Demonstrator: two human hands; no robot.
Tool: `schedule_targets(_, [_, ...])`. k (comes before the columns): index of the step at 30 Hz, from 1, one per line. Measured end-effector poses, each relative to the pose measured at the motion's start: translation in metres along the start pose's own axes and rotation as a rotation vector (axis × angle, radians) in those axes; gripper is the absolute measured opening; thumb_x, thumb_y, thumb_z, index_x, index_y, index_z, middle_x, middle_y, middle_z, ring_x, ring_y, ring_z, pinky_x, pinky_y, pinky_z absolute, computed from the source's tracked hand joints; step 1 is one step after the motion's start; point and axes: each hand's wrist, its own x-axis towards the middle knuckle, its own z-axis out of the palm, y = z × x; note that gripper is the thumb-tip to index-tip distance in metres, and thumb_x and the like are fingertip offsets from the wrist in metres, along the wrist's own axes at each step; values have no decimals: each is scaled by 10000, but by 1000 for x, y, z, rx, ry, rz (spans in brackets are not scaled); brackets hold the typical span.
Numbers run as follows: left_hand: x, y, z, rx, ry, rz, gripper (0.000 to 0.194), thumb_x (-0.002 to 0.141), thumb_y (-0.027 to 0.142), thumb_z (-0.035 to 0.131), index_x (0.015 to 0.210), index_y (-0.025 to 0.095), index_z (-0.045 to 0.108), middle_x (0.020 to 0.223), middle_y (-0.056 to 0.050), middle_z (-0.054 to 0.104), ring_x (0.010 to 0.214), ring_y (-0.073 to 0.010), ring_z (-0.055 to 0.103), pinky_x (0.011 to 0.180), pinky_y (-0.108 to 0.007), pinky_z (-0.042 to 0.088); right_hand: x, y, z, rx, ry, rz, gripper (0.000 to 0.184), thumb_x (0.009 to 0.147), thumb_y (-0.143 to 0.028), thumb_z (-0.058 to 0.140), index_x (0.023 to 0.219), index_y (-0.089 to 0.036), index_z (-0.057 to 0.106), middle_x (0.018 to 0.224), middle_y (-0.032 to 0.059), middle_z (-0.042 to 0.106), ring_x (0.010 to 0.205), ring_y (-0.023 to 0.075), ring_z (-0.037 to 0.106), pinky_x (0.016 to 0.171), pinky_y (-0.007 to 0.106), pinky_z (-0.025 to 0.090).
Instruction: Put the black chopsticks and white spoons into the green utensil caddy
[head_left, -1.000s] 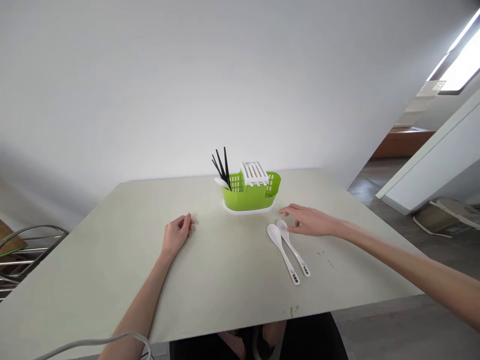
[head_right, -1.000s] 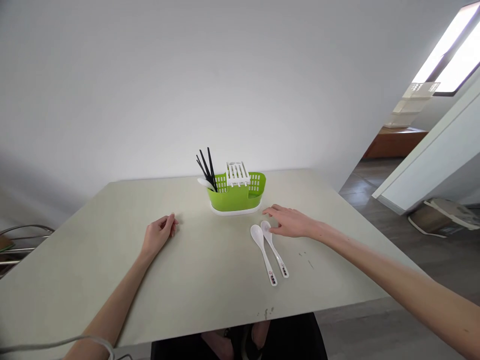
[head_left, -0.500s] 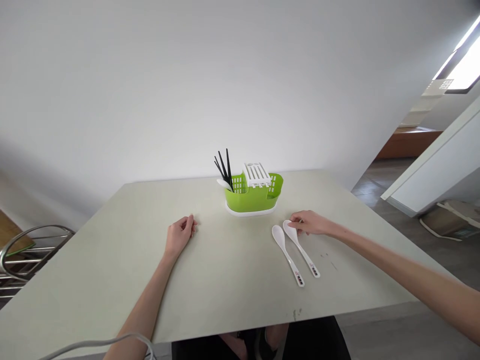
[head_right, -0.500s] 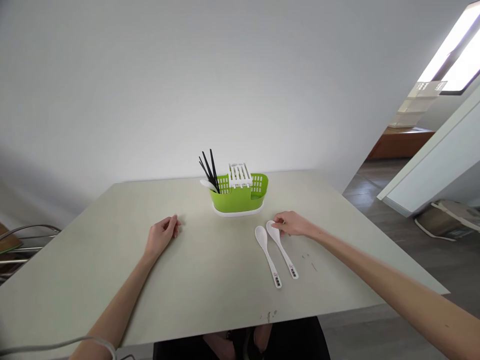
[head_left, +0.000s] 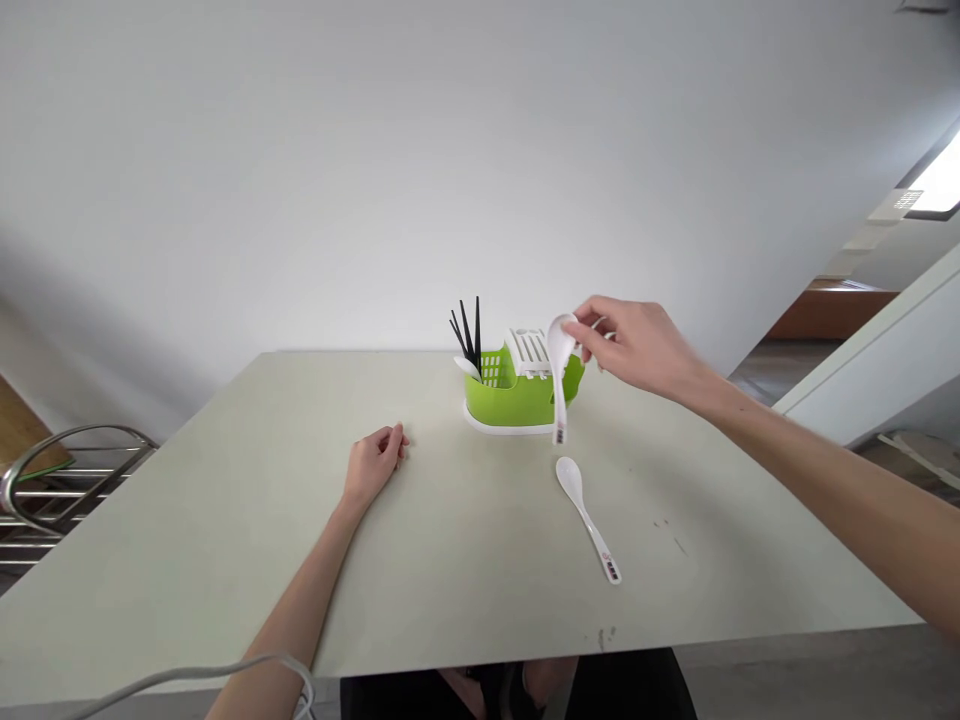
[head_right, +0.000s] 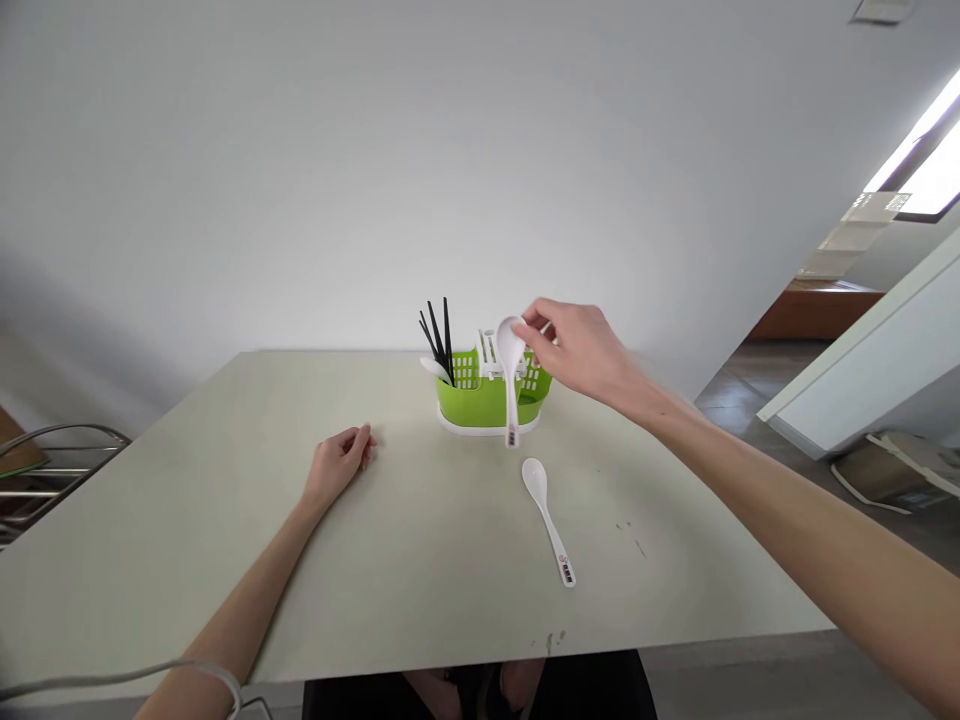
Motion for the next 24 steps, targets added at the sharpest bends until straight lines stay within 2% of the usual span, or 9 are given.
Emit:
schedule_targets(3, [0,-3,0,-21,1,1,524,1003,610,453,726,219,666,606,7,642,549,-153,558,634,-279,450,21,-23,15,-7,133,-115,288,1065,-450,498,925,-232,623,808,32,763,674,193,689,719,332,479])
schedule_targets(7, [1,-8,1,-45,3,11,523,1005,615,453,736,221,667,620,5,654,547,-158,565,635,-284,458,43,-33,44,-165,210,-222,297,1099,-393,424,1028,-202,638,905,81,781,725,222,684,690,336,424])
schedule_targets(11, [2,-12,2,-53,-1,24,522,1005,612,449,730,223,663,625,0,671,539,-166,574,636,-290,463,50,-39,71,-398,162,-248,298,1095,-321,397,1073,-184,662,938,104,794,718,241,669,625,325,309])
schedule_targets(14, [2,-14,3,-56,-4,35,521,1008,609,448,735,222,664,631,-2,678,546,-166,581,645,-290,465,46,-41,91,-502,94,-290,308,1086,-265,404,1030,-165,690,877,115,786,710,242,660,647,341,294])
schedule_targets(18, [2,-13,4,-43,-13,28,518,1015,600,446,736,222,665,634,5,676,544,-159,582,647,-287,461,38,-36,114,-565,46,-431,346,1063,-153,392,934,-149,713,833,135,774,790,256,656,811,379,337])
schedule_targets(24, [2,-8,2,-25,-17,21,514,1010,597,447,735,221,663,628,3,669,549,-165,580,663,-292,462,33,-22,135,-626,75,-560,328,1013,-91,418,988,-136,741,918,159,786,986,301,595,999,453,298])
